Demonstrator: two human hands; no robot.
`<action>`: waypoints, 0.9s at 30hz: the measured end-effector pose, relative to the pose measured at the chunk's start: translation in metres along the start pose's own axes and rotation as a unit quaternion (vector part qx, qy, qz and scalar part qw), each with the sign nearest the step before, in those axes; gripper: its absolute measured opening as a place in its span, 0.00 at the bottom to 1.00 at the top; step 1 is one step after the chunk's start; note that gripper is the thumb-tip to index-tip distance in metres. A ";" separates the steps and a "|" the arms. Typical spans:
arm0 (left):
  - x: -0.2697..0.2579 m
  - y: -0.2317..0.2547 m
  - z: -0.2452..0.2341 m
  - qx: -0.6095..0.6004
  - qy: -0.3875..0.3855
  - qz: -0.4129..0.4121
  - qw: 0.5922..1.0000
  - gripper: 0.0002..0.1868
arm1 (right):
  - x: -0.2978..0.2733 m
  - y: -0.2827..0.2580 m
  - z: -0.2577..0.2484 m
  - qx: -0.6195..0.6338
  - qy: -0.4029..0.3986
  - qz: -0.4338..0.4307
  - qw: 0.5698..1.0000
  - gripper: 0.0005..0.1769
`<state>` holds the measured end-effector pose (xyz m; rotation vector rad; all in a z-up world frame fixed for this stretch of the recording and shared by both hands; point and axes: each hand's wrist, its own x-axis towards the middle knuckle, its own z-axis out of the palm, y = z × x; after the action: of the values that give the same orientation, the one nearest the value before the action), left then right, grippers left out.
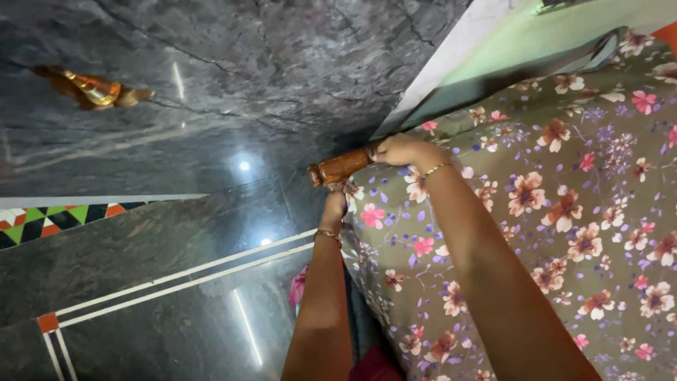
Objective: The person adjusts a floral-patterned fitted sheet on a wooden bed frame, pulling and smoothing the fabric around the corners and edges to fit it snugly. The person works around the perimeter of the bed, tucking the sheet under the mattress and ensuring it is evenly stretched.
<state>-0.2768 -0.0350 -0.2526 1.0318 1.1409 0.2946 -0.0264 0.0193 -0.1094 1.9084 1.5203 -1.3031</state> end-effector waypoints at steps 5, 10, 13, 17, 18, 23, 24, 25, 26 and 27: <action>0.000 -0.005 0.003 -0.200 -0.005 -0.063 0.978 0.26 | -0.026 0.050 -0.011 -0.003 0.034 0.013 0.999 0.27; -0.019 -0.013 -0.016 -0.161 -0.031 -0.054 0.985 0.29 | -0.035 0.056 -0.012 0.032 0.103 -0.058 0.992 0.26; -0.029 -0.009 -0.036 -0.124 -0.008 -0.066 0.990 0.26 | -0.061 0.043 -0.012 0.036 0.144 -0.024 0.989 0.24; -0.046 0.023 -0.060 -0.137 0.105 0.042 0.984 0.20 | -0.104 0.040 -0.033 0.020 0.227 -0.013 0.974 0.22; -0.055 0.034 -0.064 -0.071 0.168 0.056 0.982 0.20 | -0.113 0.043 -0.035 0.005 0.239 -0.003 0.971 0.22; -0.082 0.121 -0.037 0.265 0.365 0.144 0.881 0.16 | -0.148 0.082 -0.035 -0.054 0.331 0.020 0.942 0.20; -0.082 0.142 -0.023 0.266 0.346 0.205 0.876 0.15 | -0.151 0.091 -0.033 -0.052 0.378 0.009 0.924 0.21; -0.080 0.163 -0.008 0.254 0.321 0.282 0.868 0.13 | -0.154 0.101 -0.032 -0.033 0.366 0.018 0.930 0.21; -0.073 0.184 0.011 0.245 0.275 0.289 0.884 0.13 | -0.158 0.111 -0.031 -0.014 0.354 0.026 0.935 0.22; -0.067 0.203 0.034 0.237 0.227 0.292 0.898 0.13 | -0.162 0.120 -0.028 0.006 0.339 0.035 0.940 0.22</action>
<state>-0.2181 0.0113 -0.0495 1.8081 1.3294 0.7961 0.0961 -0.0920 0.0093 2.5494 1.7069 -0.6325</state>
